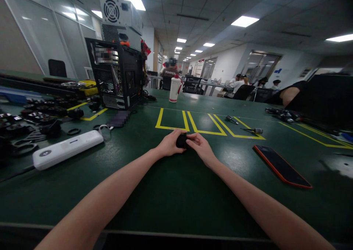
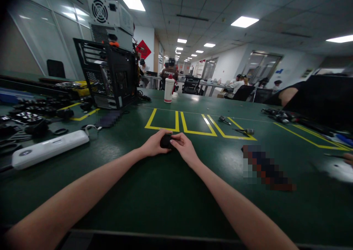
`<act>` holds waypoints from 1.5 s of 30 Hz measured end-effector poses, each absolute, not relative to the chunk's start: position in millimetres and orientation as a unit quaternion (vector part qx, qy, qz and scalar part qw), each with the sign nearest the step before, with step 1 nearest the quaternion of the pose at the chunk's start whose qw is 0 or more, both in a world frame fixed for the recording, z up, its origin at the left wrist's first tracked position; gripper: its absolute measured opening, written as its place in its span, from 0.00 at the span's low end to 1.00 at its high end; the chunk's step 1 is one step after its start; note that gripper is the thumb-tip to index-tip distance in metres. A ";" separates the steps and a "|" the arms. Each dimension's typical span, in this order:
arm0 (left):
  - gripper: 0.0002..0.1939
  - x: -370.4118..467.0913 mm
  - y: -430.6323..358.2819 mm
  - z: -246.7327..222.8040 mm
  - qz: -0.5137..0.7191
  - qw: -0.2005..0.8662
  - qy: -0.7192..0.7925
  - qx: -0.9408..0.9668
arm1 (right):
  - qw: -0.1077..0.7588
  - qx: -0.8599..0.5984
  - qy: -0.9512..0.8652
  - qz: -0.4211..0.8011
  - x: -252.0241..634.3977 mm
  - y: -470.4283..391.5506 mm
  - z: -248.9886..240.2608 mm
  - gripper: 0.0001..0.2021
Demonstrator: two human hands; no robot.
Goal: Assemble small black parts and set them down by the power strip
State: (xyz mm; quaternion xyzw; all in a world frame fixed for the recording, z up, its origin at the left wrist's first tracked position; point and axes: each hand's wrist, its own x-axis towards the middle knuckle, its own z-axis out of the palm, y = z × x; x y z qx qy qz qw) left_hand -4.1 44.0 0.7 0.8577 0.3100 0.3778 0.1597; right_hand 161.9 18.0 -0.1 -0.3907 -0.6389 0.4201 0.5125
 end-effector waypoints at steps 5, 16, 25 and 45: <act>0.31 -5.6 44.3 1.0 0.374 0.161 0.304 0.862 | 0.481 -0.415 -0.636 0.438 163.4 19.7 1.3 0.15; 0.30 -5.1 44.0 1.3 0.372 0.158 0.311 0.860 | 0.503 -0.373 -0.652 0.426 164.2 16.8 -4.9 0.09; 0.29 -5.9 44.3 1.0 0.372 0.156 0.308 0.862 | 0.473 -0.405 -0.659 0.421 165.8 26.0 -8.1 0.15; 0.30 -5.7 43.8 1.6 0.373 0.160 0.313 0.859 | 0.471 -0.393 -0.659 0.435 164.9 21.4 -5.7 0.15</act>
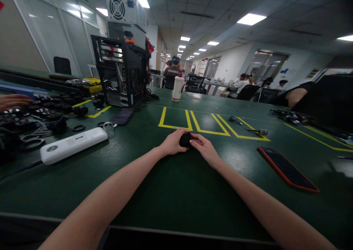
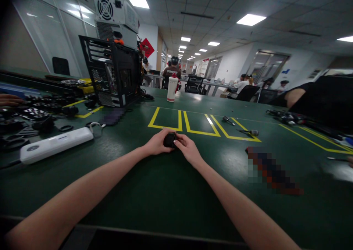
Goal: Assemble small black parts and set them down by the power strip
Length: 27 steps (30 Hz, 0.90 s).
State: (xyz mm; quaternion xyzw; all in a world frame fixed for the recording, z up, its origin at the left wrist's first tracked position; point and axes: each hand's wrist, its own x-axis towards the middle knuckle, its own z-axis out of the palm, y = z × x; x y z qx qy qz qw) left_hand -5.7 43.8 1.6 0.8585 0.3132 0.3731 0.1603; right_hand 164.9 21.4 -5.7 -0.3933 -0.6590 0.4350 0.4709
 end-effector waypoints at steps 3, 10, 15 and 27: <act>0.30 -5.6 43.3 2.1 0.375 0.157 0.311 0.859 | 0.483 -0.366 -0.657 0.448 165.2 18.8 -6.9 0.14; 0.30 -4.9 44.0 1.2 0.374 0.150 0.310 0.861 | 0.502 -0.387 -0.660 0.404 165.2 19.5 -6.8 0.11; 0.30 -4.8 43.9 0.8 0.374 0.150 0.310 0.861 | 0.471 -0.401 -0.657 0.431 167.6 24.6 -8.2 0.16; 0.31 -3.7 45.2 -0.6 0.372 0.137 0.310 0.864 | 0.509 -0.371 -0.656 0.417 164.9 22.4 -8.5 0.10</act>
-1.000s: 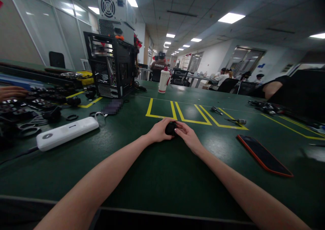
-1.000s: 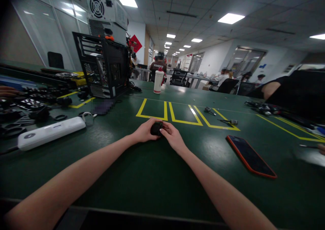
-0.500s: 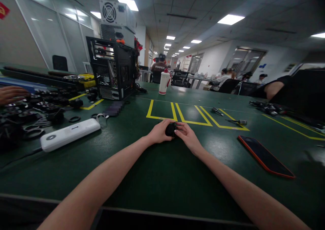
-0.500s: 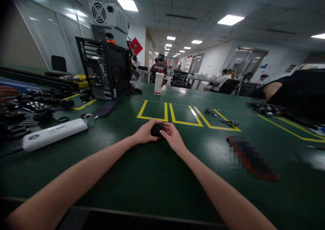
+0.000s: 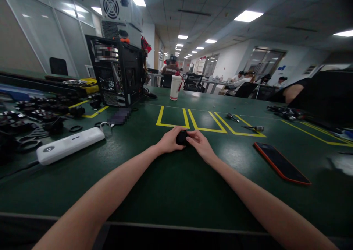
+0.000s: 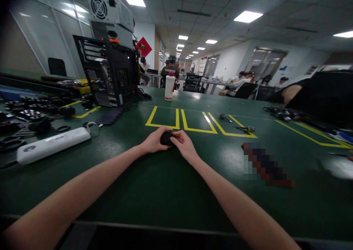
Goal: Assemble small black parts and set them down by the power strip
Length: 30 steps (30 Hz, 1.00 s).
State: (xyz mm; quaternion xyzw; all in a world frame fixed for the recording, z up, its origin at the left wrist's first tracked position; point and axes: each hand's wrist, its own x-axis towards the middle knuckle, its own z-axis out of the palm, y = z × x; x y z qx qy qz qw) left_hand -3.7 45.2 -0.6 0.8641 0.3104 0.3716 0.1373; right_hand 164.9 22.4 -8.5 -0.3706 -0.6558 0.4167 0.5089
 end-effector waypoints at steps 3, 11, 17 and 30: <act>0.31 -3.4 44.8 -0.3 0.369 0.142 0.309 0.865 | 0.503 -0.391 -0.646 0.420 165.5 24.0 -7.6 0.14; 0.30 -3.4 42.3 2.0 0.368 0.146 0.313 0.863 | 0.496 -0.346 -0.651 0.459 167.2 20.4 -9.7 0.14; 0.31 -2.4 44.0 -0.7 0.369 0.137 0.319 0.862 | 0.520 -0.360 -0.651 0.421 164.4 19.5 -7.5 0.09; 0.29 -2.9 41.0 3.1 0.365 0.149 0.315 0.864 | 0.489 -0.351 -0.666 0.441 168.0 16.6 -8.2 0.14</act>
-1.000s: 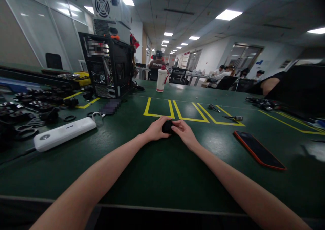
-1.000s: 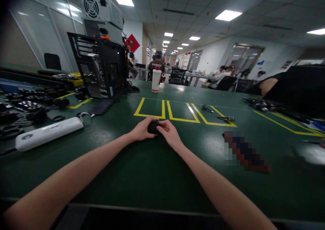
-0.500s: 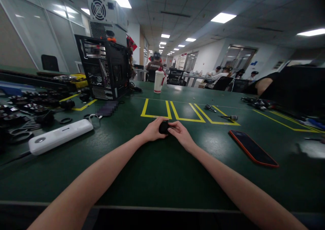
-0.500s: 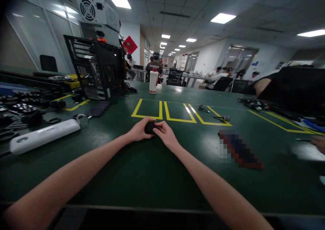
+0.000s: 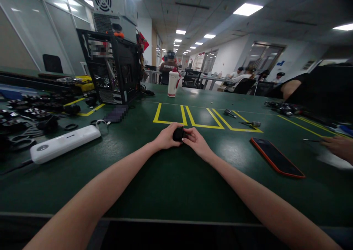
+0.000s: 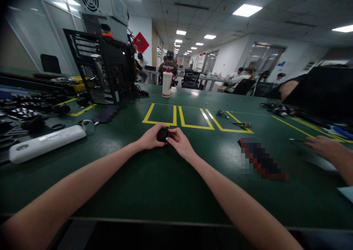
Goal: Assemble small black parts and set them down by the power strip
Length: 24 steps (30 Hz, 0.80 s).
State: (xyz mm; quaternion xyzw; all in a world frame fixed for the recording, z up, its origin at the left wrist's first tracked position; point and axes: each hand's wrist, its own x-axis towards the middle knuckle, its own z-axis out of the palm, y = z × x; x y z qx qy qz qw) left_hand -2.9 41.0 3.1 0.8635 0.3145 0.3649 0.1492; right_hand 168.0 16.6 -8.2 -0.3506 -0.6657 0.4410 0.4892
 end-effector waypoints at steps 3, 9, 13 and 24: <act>0.30 -2.5 41.2 3.1 0.363 0.148 0.319 0.863 | 0.503 -0.358 -0.665 0.420 166.1 15.5 -6.7 0.10; 0.29 -1.7 42.6 2.0 0.369 0.146 0.315 0.862 | 0.520 -0.383 -0.654 0.394 164.6 21.8 -5.6 0.12; 0.29 -2.4 42.9 1.6 0.368 0.153 0.314 0.862 | 0.495 -0.393 -0.656 0.413 166.0 23.6 -7.9 0.14; 0.31 -1.6 42.9 1.9 0.360 0.155 0.326 0.860 | 0.513 -0.368 -0.660 0.406 164.6 15.8 -6.9 0.09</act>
